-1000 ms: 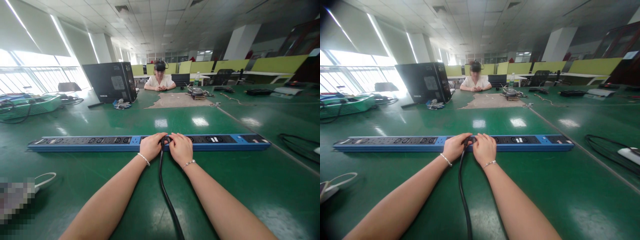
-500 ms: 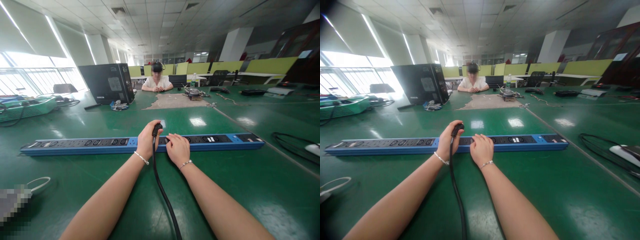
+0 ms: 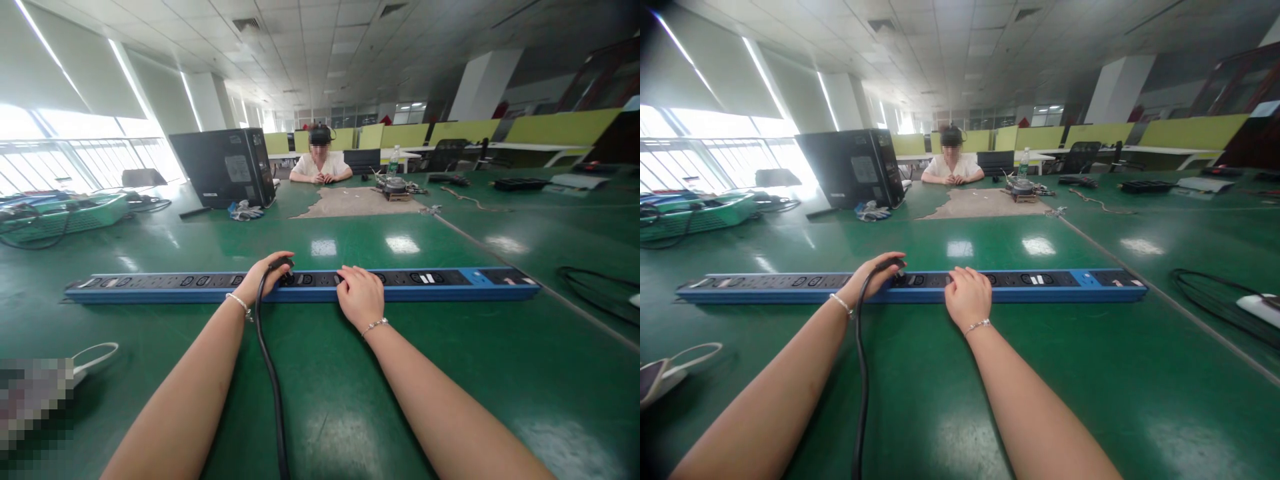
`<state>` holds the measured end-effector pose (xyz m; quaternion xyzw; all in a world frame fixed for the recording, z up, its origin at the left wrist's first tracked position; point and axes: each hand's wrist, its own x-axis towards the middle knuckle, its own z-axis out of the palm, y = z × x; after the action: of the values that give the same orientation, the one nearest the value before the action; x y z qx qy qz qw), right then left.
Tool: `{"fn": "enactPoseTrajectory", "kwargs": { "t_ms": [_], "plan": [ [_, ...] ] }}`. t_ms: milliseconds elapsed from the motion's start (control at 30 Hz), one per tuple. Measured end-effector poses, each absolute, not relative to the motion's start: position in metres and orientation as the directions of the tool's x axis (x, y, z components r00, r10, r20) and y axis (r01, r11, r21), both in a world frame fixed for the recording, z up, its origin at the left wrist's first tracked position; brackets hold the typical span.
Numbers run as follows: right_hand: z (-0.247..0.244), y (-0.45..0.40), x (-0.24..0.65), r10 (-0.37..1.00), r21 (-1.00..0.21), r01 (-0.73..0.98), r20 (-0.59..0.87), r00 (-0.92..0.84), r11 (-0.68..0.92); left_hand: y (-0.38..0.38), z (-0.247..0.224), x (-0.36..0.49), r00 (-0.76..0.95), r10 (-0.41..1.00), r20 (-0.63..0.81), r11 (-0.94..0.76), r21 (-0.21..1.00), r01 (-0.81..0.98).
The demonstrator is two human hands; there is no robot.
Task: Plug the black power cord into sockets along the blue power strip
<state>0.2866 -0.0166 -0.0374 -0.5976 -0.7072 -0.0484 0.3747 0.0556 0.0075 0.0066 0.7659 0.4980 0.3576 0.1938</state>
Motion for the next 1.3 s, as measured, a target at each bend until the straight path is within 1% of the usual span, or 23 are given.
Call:
{"fn": "enactPoseTrajectory", "kwargs": {
  "t_ms": [100,267,567,833,1033,1133,1300],
  "plan": [
    [-0.038,-0.016,0.287,0.807,-0.379,0.88,0.591,-0.009,0.286,0.008,0.009,0.048,0.262,0.898,0.355,-0.438,0.645,0.627],
    [-0.038,-0.016,0.287,0.801,-0.379,0.879,0.598,-0.005,0.288,0.007,0.008,0.029,0.315,0.9,0.302,-0.437,0.617,0.655],
    [-0.038,-0.016,0.287,0.797,-0.381,0.875,0.604,-0.008,0.298,0.007,0.008,0.014,0.35,0.902,0.254,-0.432,0.564,0.704],
    [-0.039,-0.015,0.287,0.785,-0.37,0.878,0.619,-0.01,0.304,0.007,0.008,0.01,0.356,0.9,0.25,-0.436,0.539,0.721],
    [-0.04,-0.015,0.288,0.782,-0.37,0.876,0.624,-0.012,0.309,0.007,0.008,0.01,0.347,0.906,0.243,-0.424,0.545,0.723],
    [-0.04,-0.015,0.288,0.786,-0.37,0.878,0.617,-0.013,0.305,0.007,0.007,0.009,0.341,0.91,0.235,-0.413,0.567,0.712],
    [-0.039,-0.016,0.287,0.8,-0.377,0.878,0.6,-0.012,0.296,0.005,0.01,0.01,0.28,0.936,0.212,-0.351,0.592,0.726]
  ]
}}
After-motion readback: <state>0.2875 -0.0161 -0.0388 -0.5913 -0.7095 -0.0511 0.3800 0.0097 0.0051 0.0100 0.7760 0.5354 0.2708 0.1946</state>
